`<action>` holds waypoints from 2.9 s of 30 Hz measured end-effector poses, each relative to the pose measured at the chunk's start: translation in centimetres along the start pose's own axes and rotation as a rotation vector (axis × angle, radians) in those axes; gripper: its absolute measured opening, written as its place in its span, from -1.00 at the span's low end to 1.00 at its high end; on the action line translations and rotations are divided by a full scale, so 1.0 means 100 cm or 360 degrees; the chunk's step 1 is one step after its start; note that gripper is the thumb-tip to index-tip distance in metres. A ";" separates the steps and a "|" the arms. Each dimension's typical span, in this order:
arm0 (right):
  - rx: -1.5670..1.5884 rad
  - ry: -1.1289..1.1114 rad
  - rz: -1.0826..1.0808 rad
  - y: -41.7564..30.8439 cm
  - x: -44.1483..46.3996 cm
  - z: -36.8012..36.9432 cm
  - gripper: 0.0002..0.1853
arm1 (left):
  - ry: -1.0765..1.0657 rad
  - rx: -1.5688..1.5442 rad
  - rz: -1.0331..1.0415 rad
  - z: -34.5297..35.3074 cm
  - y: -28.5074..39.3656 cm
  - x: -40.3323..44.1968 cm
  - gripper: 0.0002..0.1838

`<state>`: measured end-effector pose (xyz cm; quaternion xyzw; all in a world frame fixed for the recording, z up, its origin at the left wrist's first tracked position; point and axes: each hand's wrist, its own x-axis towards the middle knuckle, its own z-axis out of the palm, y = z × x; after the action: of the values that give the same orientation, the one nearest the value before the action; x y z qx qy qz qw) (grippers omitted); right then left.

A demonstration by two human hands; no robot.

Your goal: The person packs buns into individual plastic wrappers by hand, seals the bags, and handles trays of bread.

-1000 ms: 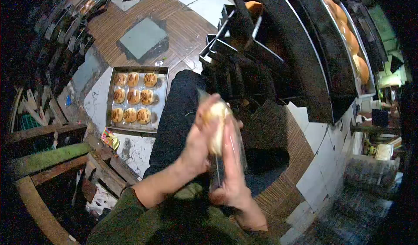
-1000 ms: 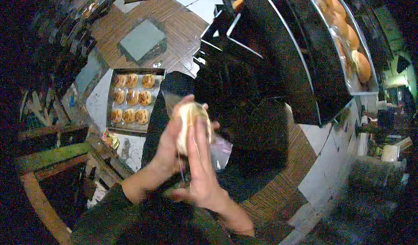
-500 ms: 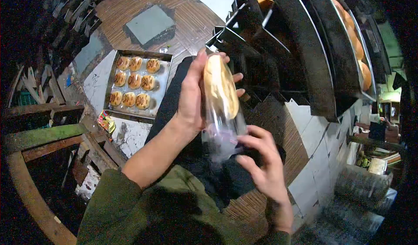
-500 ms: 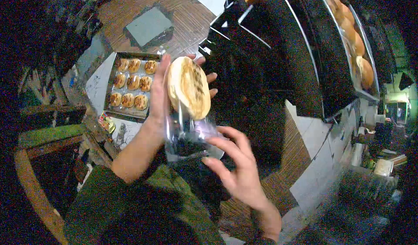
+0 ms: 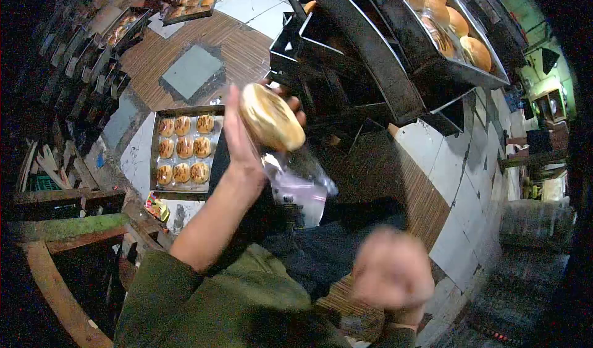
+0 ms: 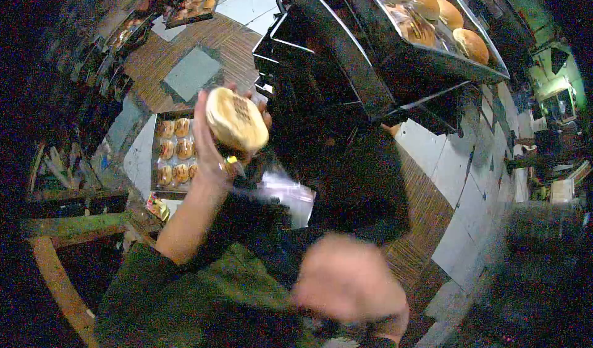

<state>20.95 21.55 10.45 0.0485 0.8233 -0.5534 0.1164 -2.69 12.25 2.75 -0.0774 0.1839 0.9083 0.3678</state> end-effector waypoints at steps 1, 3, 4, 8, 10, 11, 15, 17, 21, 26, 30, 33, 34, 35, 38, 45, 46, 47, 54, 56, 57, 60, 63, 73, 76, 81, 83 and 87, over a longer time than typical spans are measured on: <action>-0.0098 0.0624 -0.0264 -0.018 0.023 -0.007 -0.72 | -0.0165 0.0021 -0.0041 -0.002 -0.002 -0.004 -0.45; 0.0573 0.0586 0.0116 -0.002 0.052 0.009 -0.73 | -0.0151 0.0024 -0.0037 0.006 -0.003 -0.009 -0.42; 0.0641 0.0589 0.0271 0.005 0.060 0.012 -0.74 | -0.0257 -0.0078 -0.0087 0.007 -0.001 -0.008 -0.40; 0.0161 0.0789 -0.0023 0.004 0.090 0.026 -0.82 | -0.0409 -0.0315 -0.0121 -0.006 0.018 0.001 -0.37; 0.0408 0.0678 -0.0021 0.013 0.102 0.017 -0.83 | -0.0455 -0.0361 -0.0104 -0.013 0.022 0.008 -0.37; 0.0649 0.0584 -0.0035 0.016 0.108 0.012 -0.84 | -0.0446 -0.0378 -0.0104 -0.015 0.023 0.013 -0.37; 0.0288 0.0455 -0.0072 0.014 0.125 0.003 -0.83 | -0.0309 -0.0320 -0.0048 -0.024 0.032 0.030 -0.37; -0.0194 0.0434 -0.0252 0.007 0.135 0.003 -0.79 | -0.0166 -0.0296 -0.0080 -0.024 0.035 0.034 -0.38; -0.1239 -0.0014 -0.0062 -0.005 0.138 0.003 -0.84 | 0.0139 -0.0068 0.0043 -0.032 0.036 0.042 -0.44; -0.0038 -0.0569 -0.0280 -0.031 0.105 -0.014 -0.81 | 0.0181 -0.0186 0.0188 -0.041 0.045 0.049 -0.47; 0.0328 0.0467 0.0151 0.008 0.130 -0.002 -0.76 | -0.0072 -0.0253 0.0047 -0.016 0.029 0.029 -0.44; 0.0462 0.0496 0.0144 0.014 0.118 0.004 -0.79 | -0.0157 -0.0264 0.0007 -0.011 0.028 0.026 -0.44; 0.0020 0.0608 -0.0176 0.014 0.116 0.005 -0.79 | -0.0192 -0.0242 -0.0025 -0.011 0.027 0.027 -0.44; -0.0427 0.0715 -0.0485 0.015 0.114 0.008 -0.78 | -0.0206 -0.0233 -0.0033 -0.011 0.025 0.028 -0.44; -0.1070 0.0580 -0.0496 0.022 0.111 0.007 -0.71 | -0.0025 -0.0188 -0.0105 -0.009 0.012 0.028 -0.43; -0.0246 -0.0573 -0.0050 -0.027 0.073 -0.010 -0.64 | 0.0057 -0.0075 0.0141 -0.012 0.030 0.036 -0.47; -0.0185 -0.0023 -0.0077 -0.024 0.082 -0.014 -0.66 | -0.0072 -0.0106 0.0106 -0.012 0.031 0.031 -0.46; -0.0120 0.0532 -0.0092 -0.016 0.094 -0.019 -0.67 | -0.0066 -0.0106 0.0096 -0.010 0.030 0.027 -0.46; -0.0335 0.0500 -0.0470 0.010 0.118 0.003 -0.82 | -0.0301 -0.0218 -0.0017 -0.003 0.035 0.022 -0.41; -0.1038 0.0395 -0.0682 0.010 0.119 0.002 -0.80 | -0.0254 -0.0250 -0.0036 -0.007 0.034 0.020 -0.42; -0.1045 0.0405 -0.0678 0.006 0.117 0.001 -0.80 | -0.0226 -0.0278 -0.0069 -0.008 0.032 0.022 -0.44; -0.0475 -0.0774 0.0116 -0.020 0.102 0.001 -0.75 | -0.0089 -0.0128 -0.0022 -0.024 0.025 0.032 -0.46; 0.0197 -0.1504 0.0213 -0.017 0.072 -0.002 -0.70 | 0.0334 -0.0002 0.0302 -0.025 0.040 0.048 -0.42; 0.1541 0.0748 -0.0135 0.080 0.157 0.059 -0.13 | 0.0014 0.1187 0.0156 -0.102 0.051 -0.065 -0.36; 0.1133 0.0950 0.0243 0.099 0.159 0.133 -0.46 | 0.0549 0.1490 -0.0087 -0.109 0.052 -0.066 -0.81; 0.0509 0.0956 0.0671 0.098 0.174 0.126 -0.88 | 0.0344 0.2257 0.0385 -0.130 0.037 -0.058 -0.89; 0.0613 0.0927 0.0749 0.076 0.174 0.107 -0.92 | 0.0208 0.2417 0.0413 -0.102 0.055 -0.057 -0.94; -0.0316 0.1197 -0.0330 0.050 0.132 0.110 -0.89 | -0.0596 0.2357 0.1267 -0.097 0.070 -0.079 -0.82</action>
<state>10.79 12.67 -1.30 0.1527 0.8584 -0.4238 -0.2453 -1.86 -1.28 -2.05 0.4037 0.6788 0.6134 0.0021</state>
